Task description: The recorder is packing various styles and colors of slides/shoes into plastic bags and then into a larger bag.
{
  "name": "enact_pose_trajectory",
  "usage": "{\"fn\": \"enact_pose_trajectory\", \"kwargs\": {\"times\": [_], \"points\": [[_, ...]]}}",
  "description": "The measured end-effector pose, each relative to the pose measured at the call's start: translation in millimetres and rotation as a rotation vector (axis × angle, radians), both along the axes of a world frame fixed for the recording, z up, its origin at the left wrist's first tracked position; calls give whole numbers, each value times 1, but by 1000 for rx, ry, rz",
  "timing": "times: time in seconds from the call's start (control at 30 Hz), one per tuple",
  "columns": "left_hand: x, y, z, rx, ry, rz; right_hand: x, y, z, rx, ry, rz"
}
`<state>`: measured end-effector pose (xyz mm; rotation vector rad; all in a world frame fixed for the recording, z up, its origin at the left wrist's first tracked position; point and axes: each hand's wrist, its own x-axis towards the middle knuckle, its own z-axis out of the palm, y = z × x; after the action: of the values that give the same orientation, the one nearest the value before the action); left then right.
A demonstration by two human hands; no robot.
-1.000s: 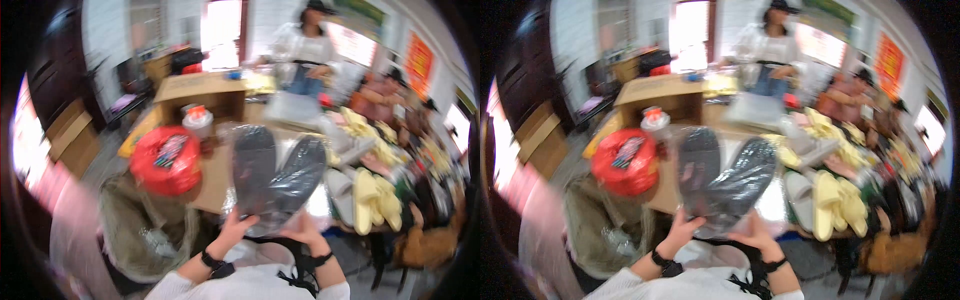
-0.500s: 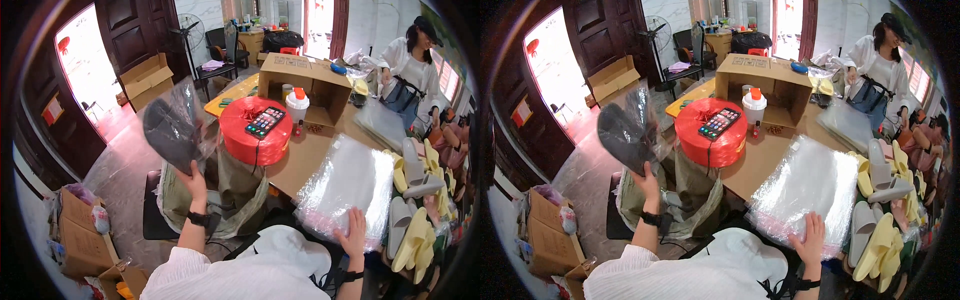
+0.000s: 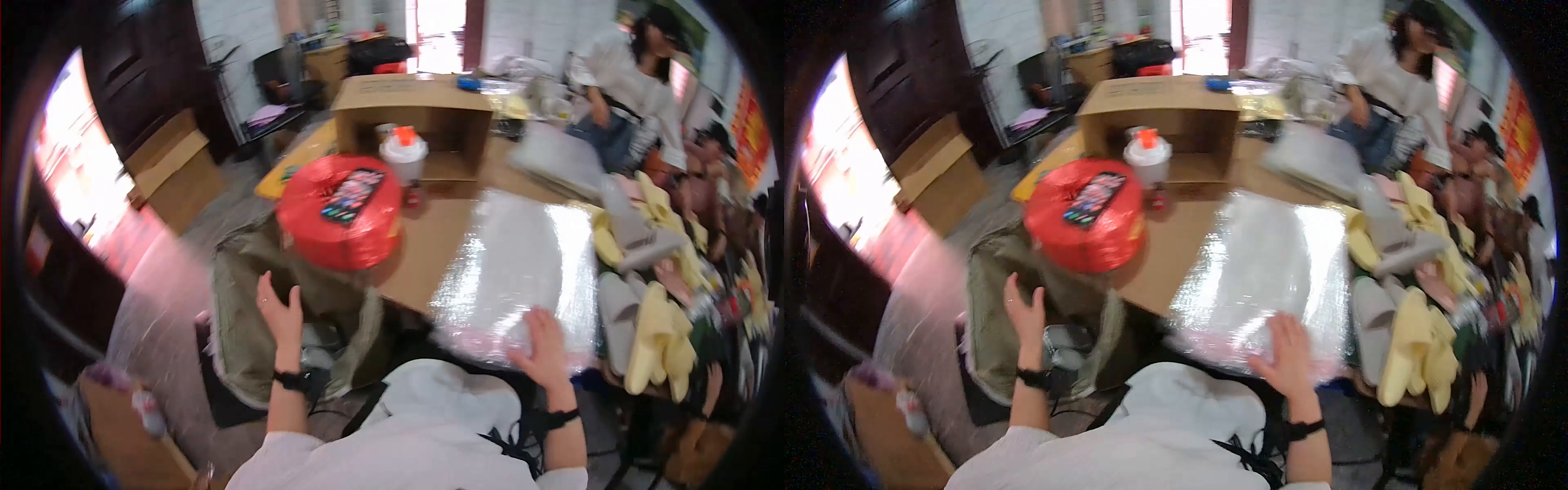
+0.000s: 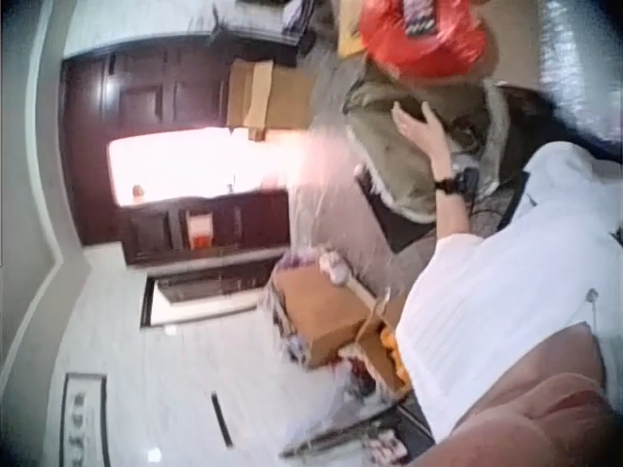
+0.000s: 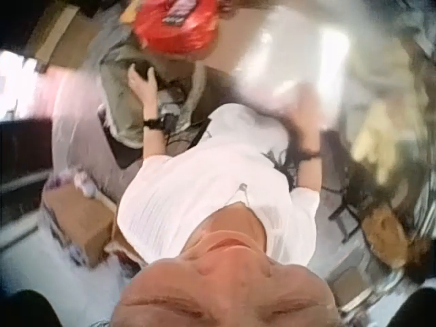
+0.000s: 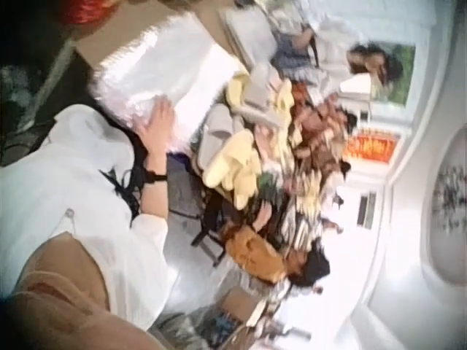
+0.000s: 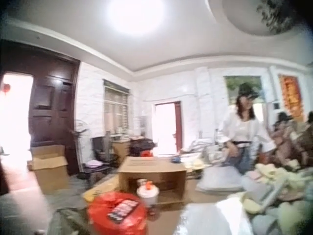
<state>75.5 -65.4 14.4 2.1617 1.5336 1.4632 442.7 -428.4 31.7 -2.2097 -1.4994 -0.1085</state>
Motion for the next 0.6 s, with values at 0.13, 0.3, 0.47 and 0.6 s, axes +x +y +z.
{"fn": "enact_pose_trajectory", "kwargs": {"times": [0.13,0.3,0.47,0.6], "points": [[104,-82,79,212,-15,-602,3,1,-13,25,-8,-20],[210,-146,66,91,311,-1296,1,1,-13,-53,-28,-63],[254,-151,8,27,517,-1310,13,-24,7,262,156,42],[256,-151,3,2,427,-1320,40,-75,30,504,-94,-484]]}}
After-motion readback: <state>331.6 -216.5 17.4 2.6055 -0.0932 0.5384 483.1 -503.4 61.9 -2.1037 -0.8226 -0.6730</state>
